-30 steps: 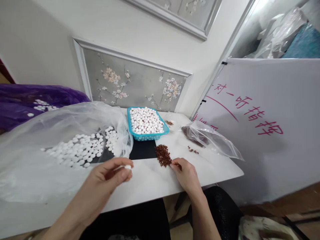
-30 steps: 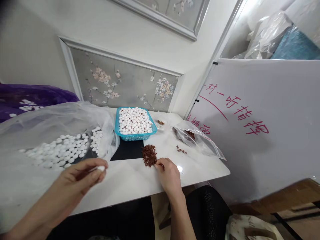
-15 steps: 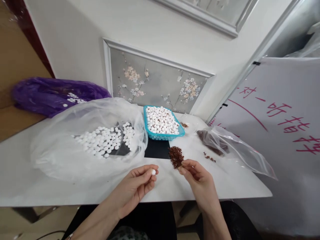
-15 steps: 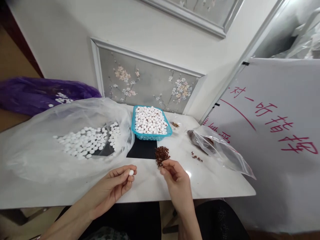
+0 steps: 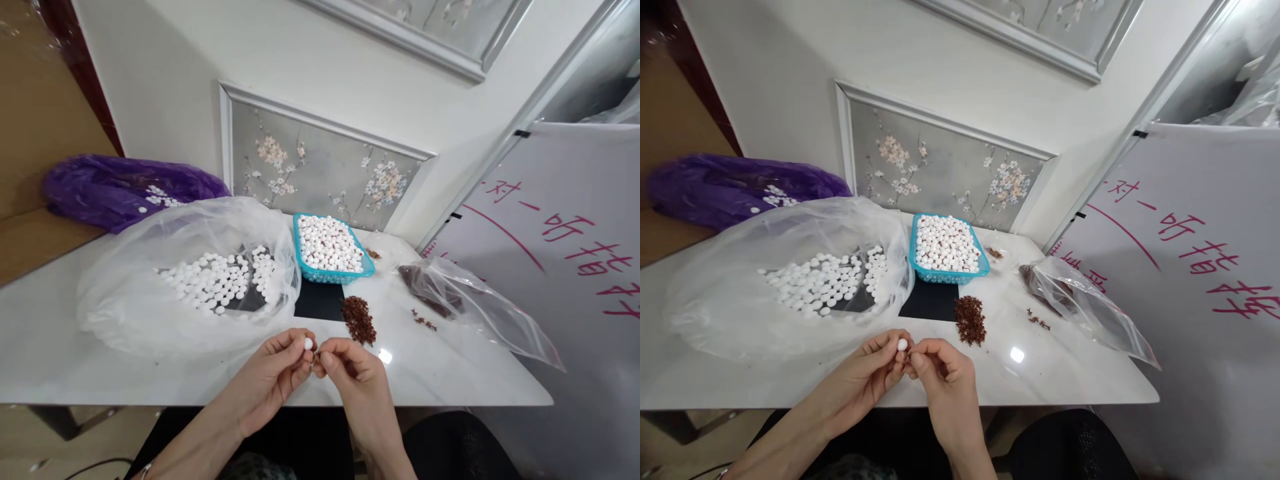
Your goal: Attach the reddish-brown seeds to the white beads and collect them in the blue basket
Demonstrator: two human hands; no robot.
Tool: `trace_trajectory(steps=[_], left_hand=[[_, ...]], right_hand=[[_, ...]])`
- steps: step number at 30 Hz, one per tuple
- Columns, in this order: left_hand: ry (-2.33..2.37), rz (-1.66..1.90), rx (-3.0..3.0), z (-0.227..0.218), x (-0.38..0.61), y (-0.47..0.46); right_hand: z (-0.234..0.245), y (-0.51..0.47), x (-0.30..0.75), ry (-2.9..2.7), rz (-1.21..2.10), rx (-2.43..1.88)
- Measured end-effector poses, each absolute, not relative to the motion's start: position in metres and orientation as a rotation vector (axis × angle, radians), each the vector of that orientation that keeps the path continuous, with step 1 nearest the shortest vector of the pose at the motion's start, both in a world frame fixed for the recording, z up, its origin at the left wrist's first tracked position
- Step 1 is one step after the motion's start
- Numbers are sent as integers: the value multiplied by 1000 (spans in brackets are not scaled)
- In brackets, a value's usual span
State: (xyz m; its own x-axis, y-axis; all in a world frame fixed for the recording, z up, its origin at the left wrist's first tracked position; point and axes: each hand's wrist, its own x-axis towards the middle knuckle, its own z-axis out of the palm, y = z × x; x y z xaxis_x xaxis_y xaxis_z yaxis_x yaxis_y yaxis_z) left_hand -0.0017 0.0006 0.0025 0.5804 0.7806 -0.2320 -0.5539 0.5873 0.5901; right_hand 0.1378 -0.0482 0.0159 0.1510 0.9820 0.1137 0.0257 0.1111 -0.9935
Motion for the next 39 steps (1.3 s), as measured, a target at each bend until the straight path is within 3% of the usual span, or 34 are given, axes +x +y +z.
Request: trace_trajectory(steps=[18, 39], left_hand=[[537, 856, 597, 0, 1, 0], [595, 918, 712, 0, 2, -3]], right_hand=[[12, -48, 126, -1410, 571, -1286], [11, -43, 122, -1379, 592, -1376]])
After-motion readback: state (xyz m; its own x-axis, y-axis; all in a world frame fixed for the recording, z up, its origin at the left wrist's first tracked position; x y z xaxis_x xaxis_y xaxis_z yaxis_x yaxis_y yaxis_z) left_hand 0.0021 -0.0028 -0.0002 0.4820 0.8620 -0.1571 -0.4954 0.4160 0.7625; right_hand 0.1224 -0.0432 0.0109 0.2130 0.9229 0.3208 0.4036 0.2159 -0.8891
